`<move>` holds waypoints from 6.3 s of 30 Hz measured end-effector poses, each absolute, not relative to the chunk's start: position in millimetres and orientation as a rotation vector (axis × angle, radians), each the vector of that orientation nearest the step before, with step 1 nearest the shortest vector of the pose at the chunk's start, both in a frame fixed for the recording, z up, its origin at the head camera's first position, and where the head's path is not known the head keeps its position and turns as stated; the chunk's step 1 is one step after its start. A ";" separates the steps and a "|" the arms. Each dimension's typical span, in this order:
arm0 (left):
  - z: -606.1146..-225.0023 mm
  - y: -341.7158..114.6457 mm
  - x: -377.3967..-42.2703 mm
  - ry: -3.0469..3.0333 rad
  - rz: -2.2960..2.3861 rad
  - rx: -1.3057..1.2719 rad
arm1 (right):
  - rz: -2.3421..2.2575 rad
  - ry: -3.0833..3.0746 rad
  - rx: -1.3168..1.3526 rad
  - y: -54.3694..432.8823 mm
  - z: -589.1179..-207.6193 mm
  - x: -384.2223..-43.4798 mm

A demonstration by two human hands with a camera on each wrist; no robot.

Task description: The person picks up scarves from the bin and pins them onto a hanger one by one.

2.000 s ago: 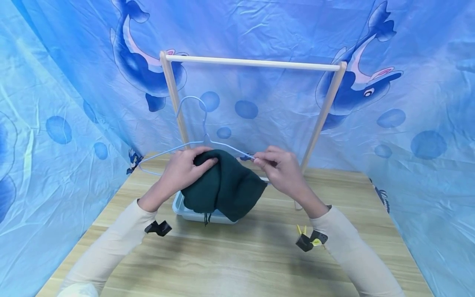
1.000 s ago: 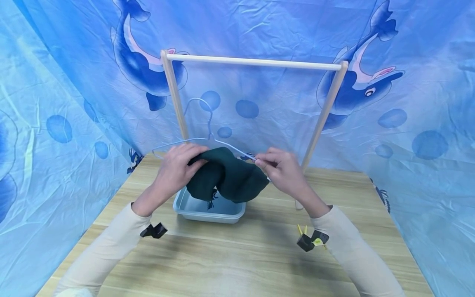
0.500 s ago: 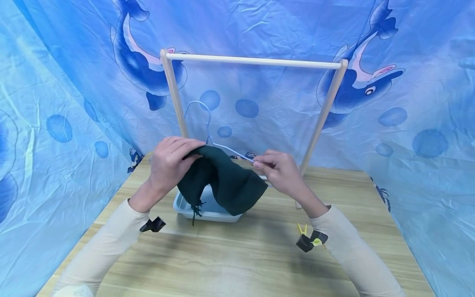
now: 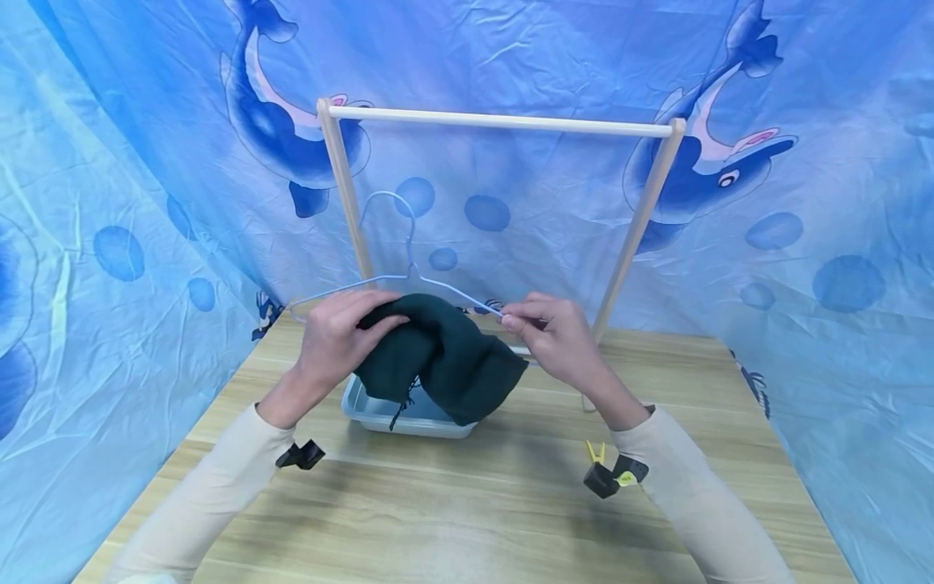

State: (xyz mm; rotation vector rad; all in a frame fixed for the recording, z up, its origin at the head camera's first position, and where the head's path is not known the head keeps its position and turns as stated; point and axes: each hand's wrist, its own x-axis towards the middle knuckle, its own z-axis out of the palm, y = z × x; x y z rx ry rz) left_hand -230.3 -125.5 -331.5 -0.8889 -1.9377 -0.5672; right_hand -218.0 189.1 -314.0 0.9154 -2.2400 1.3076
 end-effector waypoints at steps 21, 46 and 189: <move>-345.1 -137.6 -222.3 -2.215 -0.778 -0.602 | 1.291 -2.215 0.866 189.9 -310.4 -215.0; -342.6 -154.0 -216.9 -2.488 -0.932 -0.246 | 1.300 -2.230 0.851 187.8 -309.2 -218.4; -347.5 -193.5 -189.1 -2.332 -1.309 -0.403 | 1.252 -2.195 0.931 192.3 -297.1 -218.7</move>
